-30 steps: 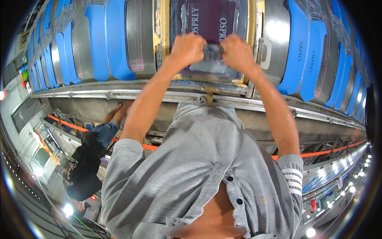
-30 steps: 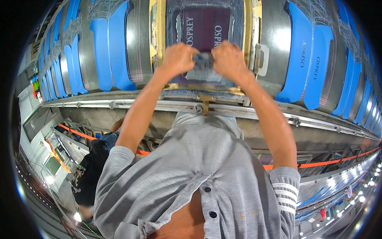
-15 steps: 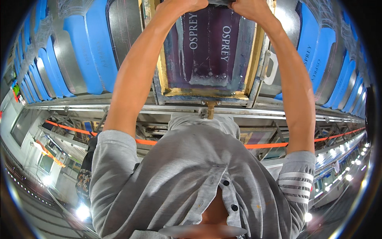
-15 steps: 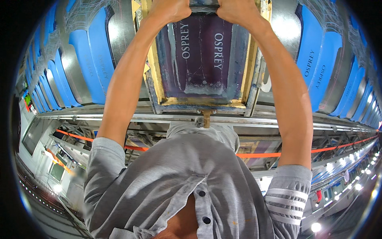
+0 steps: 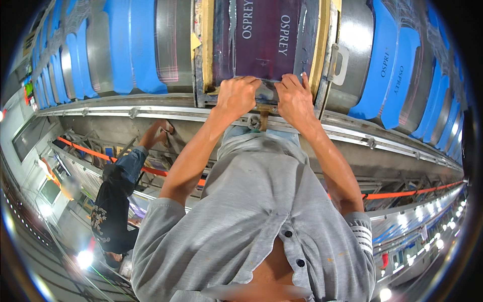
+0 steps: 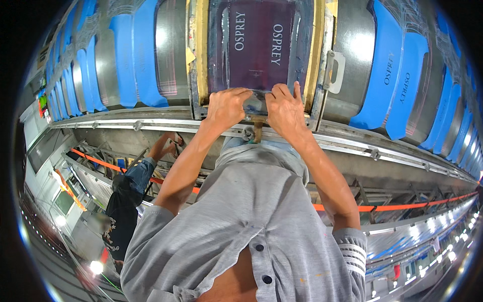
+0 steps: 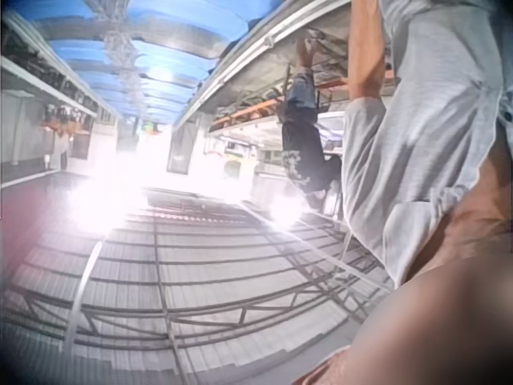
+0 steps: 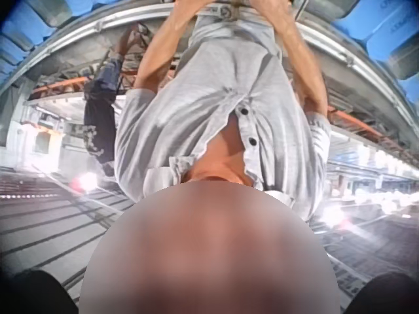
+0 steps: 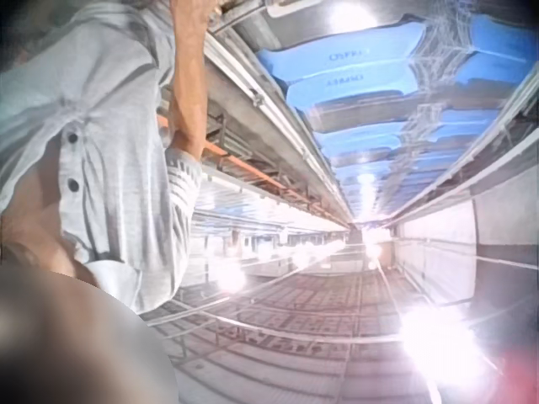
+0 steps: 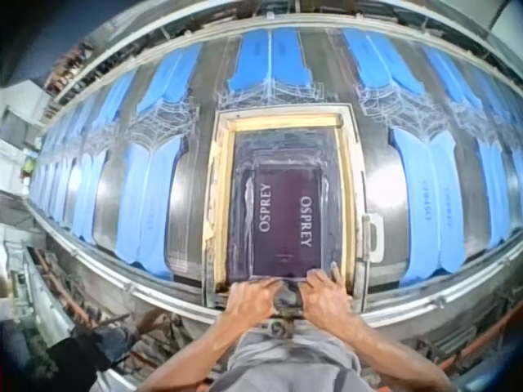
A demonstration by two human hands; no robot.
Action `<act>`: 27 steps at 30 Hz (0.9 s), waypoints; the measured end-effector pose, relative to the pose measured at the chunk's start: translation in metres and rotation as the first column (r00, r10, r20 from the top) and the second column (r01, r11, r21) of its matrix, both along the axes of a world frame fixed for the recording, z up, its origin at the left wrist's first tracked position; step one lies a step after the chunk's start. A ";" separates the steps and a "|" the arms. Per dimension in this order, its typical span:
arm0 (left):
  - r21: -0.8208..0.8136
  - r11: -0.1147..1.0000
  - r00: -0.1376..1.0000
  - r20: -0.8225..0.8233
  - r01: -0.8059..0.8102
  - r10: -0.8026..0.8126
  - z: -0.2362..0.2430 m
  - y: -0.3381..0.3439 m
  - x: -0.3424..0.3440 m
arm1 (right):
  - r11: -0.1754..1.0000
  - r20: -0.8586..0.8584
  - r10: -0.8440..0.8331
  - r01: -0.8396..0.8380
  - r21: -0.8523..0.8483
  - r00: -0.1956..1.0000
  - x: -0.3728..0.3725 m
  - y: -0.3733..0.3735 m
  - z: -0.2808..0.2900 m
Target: The person uses a handheld squeegee to repeatedly press and smooth a dark fabric panel labeled 'OSPREY' within a rectangular frame on a conveyor line. The person moves the squeegee across the surface in back-and-forth strokes, occasionally adjusting the frame or repositioning the panel.
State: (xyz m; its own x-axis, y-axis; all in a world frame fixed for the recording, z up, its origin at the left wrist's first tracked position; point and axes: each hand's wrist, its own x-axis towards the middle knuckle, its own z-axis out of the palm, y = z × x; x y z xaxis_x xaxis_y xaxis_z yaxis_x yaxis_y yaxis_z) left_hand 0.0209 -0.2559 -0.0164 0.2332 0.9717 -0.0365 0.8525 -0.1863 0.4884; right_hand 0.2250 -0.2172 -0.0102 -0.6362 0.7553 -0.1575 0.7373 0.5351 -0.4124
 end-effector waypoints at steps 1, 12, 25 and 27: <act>0.004 1.000 1.000 -0.008 0.004 -0.004 -0.005 0.002 -0.001 | 1.000 0.026 0.013 -0.012 -0.010 1.000 0.000 0.003 0.001; -0.146 0.988 0.994 -0.103 -0.043 0.028 -0.017 0.023 0.025 | 0.584 -0.306 -0.808 0.753 -0.303 0.504 0.124 0.147 -0.082; -0.052 0.999 1.000 0.012 -0.014 0.015 -0.014 0.034 0.074 | 0.506 -0.424 -0.839 0.775 -0.378 0.341 0.195 0.184 -0.051; -0.071 0.998 0.999 0.033 0.004 -0.001 -0.007 0.037 0.077 | 0.585 -0.502 -0.768 0.755 -0.297 0.397 0.192 0.189 -0.049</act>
State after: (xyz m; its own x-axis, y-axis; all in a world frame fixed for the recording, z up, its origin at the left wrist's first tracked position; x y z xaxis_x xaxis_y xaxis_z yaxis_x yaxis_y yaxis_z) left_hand 0.0982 -0.2191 -0.0230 0.2379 0.9664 -0.0973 0.8354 -0.1525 0.5280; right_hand 0.4169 -0.0284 -0.0589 0.2354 0.9714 -0.0330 0.4812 -0.1459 -0.8644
